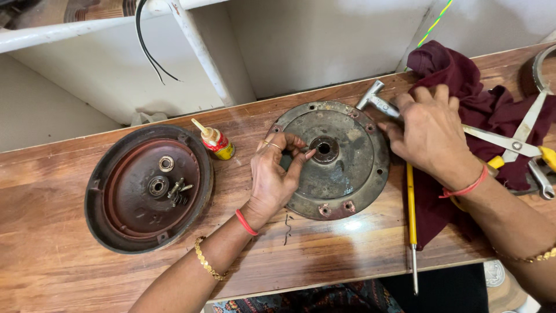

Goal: The person uses a pair of scissors to scrape and clean the central bearing area of a circular motor housing. They then flip the housing over and use a hammer to tap the central shaft, followed by applying a small amount of lubricant from a tube.

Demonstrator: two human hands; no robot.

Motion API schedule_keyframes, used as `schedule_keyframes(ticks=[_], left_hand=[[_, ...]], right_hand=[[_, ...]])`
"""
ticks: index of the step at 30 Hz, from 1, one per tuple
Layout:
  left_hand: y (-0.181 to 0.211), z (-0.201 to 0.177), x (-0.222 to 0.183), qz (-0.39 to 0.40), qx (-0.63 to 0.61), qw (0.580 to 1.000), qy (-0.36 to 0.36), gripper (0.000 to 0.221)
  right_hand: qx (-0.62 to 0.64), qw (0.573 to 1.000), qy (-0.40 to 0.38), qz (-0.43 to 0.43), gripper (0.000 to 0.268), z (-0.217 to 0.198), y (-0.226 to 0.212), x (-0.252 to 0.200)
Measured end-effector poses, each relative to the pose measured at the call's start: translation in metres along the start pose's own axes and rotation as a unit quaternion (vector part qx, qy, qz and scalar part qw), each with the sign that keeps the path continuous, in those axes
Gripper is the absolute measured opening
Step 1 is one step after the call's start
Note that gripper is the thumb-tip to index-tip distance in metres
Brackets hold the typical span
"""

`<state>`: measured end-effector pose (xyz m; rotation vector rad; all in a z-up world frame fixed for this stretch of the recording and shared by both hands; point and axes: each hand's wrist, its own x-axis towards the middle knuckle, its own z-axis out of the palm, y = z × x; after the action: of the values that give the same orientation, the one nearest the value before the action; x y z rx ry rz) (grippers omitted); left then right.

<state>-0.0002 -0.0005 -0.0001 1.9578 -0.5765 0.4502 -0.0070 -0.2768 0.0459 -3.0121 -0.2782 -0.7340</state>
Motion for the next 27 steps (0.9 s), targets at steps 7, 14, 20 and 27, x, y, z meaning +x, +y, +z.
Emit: schedule_keyframes(ticks=[7, 14, 20, 27], left_hand=[[-0.004, 0.001, 0.0, -0.005, -0.037, 0.999, 0.017, 0.02], [-0.01, -0.005, 0.004, -0.051, -0.12, 0.988, 0.08, 0.012], [0.001, -0.018, 0.013, -0.027, -0.015, 0.995, 0.095, 0.009], [0.033, -0.02, 0.02, 0.072, 0.039, 0.992, 0.098, 0.011]], right_hand=[[0.247, 0.96, 0.032, -0.132, 0.028, -0.002, -0.045, 0.012], [0.386, 0.915, -0.035, -0.113, 0.015, 0.007, -0.051, 0.005], [0.355, 0.919, 0.021, -0.171, 0.022, 0.009, -0.054, 0.0], [0.269, 0.936, 0.062, -0.217, 0.032, 0.017, -0.054, -0.003]])
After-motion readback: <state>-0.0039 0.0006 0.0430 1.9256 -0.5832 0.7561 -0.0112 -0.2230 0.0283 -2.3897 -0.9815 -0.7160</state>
